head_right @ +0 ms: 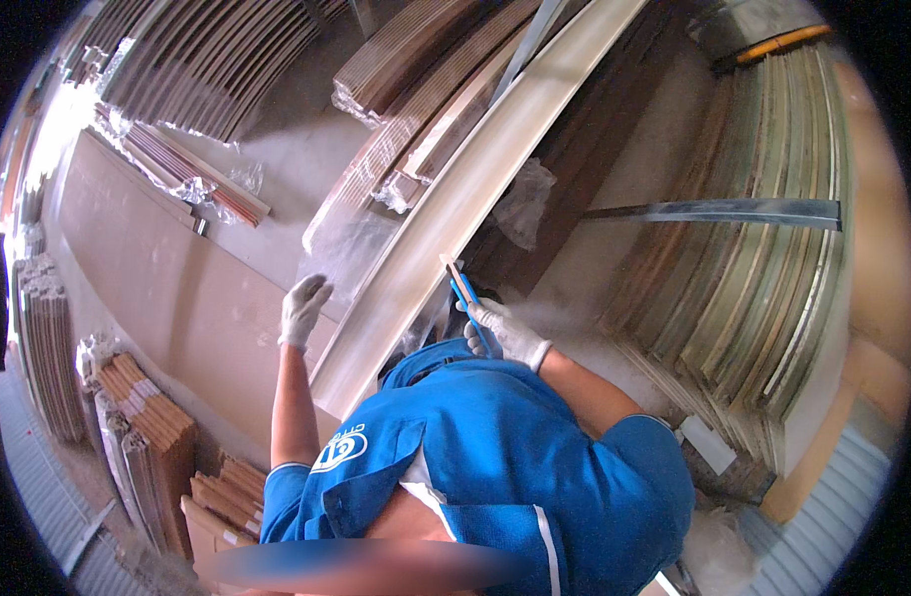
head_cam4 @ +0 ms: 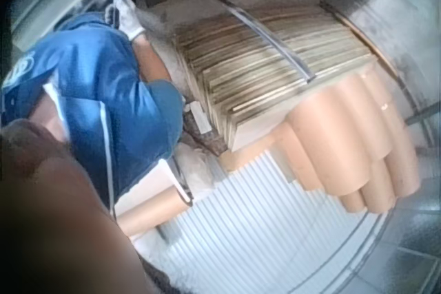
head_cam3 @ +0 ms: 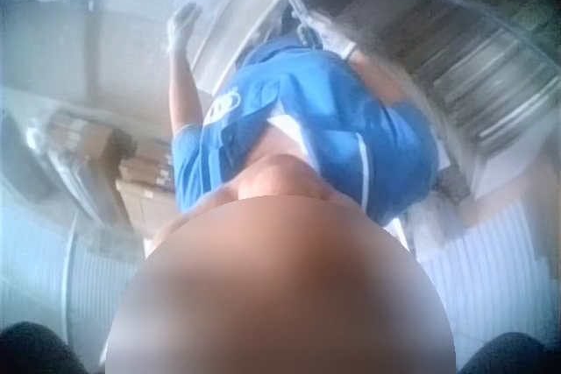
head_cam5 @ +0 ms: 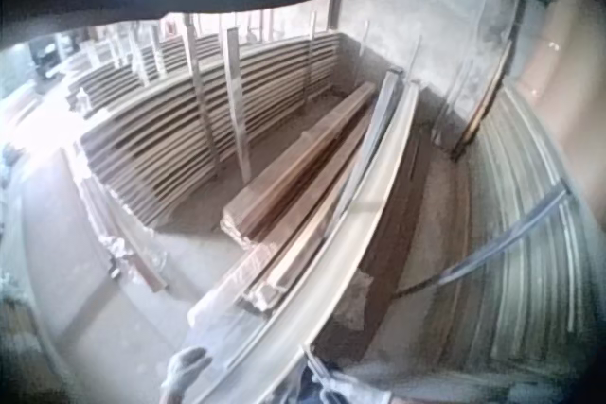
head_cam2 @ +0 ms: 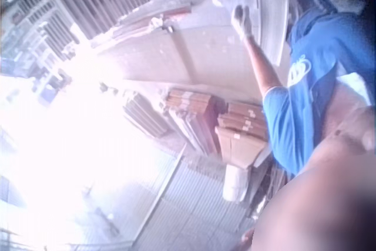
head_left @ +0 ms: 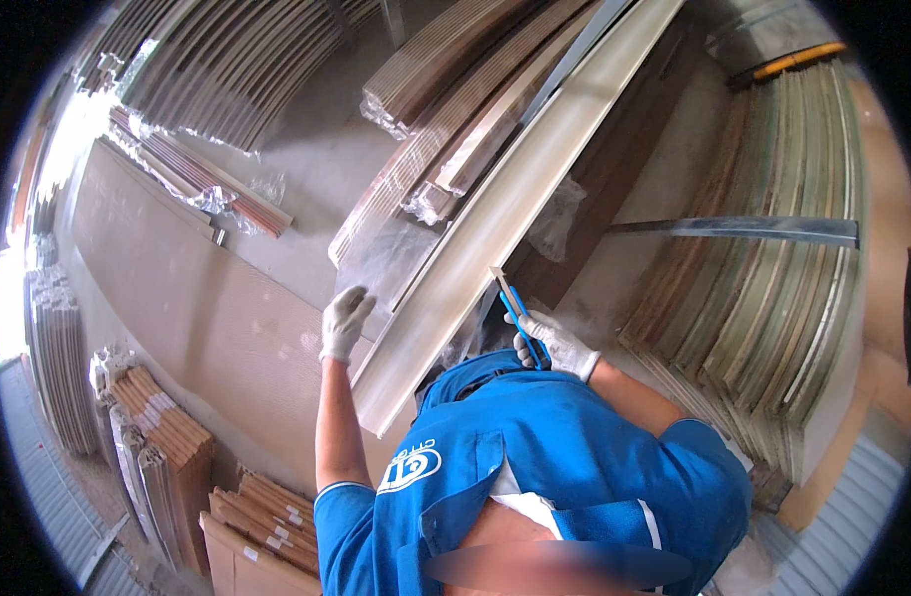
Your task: The person reviews a document, then measures and selects long wooden mouldings from a rack. They carry the mouldings to a workbench, place them on a circular saw, and use a utility knife to cut plastic wrapping and mark the wood.
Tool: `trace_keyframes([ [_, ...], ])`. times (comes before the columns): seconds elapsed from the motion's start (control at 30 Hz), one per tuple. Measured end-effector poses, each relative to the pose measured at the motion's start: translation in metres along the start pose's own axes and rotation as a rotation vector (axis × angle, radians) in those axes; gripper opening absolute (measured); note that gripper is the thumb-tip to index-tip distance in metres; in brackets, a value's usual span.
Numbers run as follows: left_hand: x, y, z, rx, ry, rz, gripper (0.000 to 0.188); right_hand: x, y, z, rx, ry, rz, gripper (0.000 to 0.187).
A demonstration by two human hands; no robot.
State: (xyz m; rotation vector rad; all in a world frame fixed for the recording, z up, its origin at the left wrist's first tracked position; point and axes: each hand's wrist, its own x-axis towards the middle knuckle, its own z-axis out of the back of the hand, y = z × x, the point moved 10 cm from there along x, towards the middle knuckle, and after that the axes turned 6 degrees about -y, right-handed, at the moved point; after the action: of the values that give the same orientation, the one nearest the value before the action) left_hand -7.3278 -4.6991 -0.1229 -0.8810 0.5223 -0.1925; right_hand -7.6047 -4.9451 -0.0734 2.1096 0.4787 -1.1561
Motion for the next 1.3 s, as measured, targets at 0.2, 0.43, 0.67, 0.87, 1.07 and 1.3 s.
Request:
trace_keyframes([
  [0.2, 0.074, -0.109, -0.121, 0.072, 0.165, -0.233, 0.04, 0.008, 0.025, 0.028, -0.039, -0.128, 0.127, 0.037],
  [0.43, 0.132, -0.131, -0.214, 0.365, 0.269, -0.171, 0.063, 0.003, 0.06, 0.052, 0.167, -0.076, 0.291, 0.045],
  [0.67, 0.157, -0.118, -0.256, 0.338, 0.342, -0.003, 0.059, 0.012, 0.06, 0.101, 0.189, -0.256, 0.39, 0.032],
  [0.87, 0.16, -0.109, -0.263, 0.213, 0.268, -0.044, 0.054, 0.052, 0.102, 0.161, 0.131, -0.537, 0.47, 0.025],
  [1.07, 0.121, -0.087, -0.242, 0.187, 0.369, -0.021, 0.053, 0.108, 0.164, 0.174, 0.36, -0.533, 0.63, 0.031],
  [1.3, 0.033, -0.064, -0.164, 0.163, 0.369, -0.064, 0.043, 0.154, 0.22, 0.218, 0.196, -0.819, 0.751, 0.053],
])
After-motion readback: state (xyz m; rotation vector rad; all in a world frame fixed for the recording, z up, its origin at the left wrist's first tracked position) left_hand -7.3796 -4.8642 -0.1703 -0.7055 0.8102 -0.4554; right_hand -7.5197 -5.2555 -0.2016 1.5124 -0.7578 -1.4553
